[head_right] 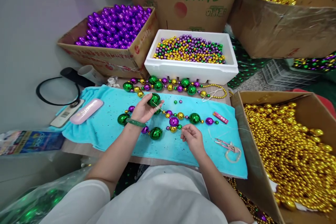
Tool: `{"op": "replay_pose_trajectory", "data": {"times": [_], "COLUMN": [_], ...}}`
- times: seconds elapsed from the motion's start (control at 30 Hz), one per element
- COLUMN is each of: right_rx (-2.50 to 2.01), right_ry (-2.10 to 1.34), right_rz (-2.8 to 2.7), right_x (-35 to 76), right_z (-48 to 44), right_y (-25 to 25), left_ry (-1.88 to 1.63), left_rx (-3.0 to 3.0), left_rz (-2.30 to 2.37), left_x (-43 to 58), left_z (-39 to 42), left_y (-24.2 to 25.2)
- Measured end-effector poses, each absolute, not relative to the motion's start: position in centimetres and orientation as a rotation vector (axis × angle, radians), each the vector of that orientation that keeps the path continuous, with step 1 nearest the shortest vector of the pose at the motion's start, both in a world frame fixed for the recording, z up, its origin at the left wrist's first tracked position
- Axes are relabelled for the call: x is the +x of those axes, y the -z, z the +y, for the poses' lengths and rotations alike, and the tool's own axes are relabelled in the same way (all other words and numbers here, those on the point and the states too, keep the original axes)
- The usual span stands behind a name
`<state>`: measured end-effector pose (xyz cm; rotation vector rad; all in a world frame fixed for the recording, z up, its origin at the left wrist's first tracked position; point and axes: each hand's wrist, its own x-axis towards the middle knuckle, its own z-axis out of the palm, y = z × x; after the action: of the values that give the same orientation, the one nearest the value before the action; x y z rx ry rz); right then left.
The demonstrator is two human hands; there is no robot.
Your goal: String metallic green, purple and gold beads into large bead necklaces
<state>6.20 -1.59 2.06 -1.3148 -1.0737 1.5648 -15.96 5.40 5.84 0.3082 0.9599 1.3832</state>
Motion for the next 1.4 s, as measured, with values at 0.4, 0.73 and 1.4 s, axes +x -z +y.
{"op": "replay_pose_trajectory", "data": {"times": [0.4,0.73,1.4], "right_rx": [-1.321,-1.328,-1.283], "right_ry": [-1.529,-1.53,-1.544], "right_rz": [-1.107,-1.074,-1.015], "right_x": [6.4,6.7,7.5], "right_z": [-2.0,-2.1,-1.9], "right_y": [-2.5,-2.3,-0.9], "left_ry": [-1.589,-1.616,-1.711], "left_rx": [0.26,0.313,1.107], "left_rz": [0.962,1.012,1.289], "left_x": [-14.7,-14.3,-9.2], "left_z": [5.1,5.1,2.4], "left_y": [-5.9,-5.6,-4.4]}}
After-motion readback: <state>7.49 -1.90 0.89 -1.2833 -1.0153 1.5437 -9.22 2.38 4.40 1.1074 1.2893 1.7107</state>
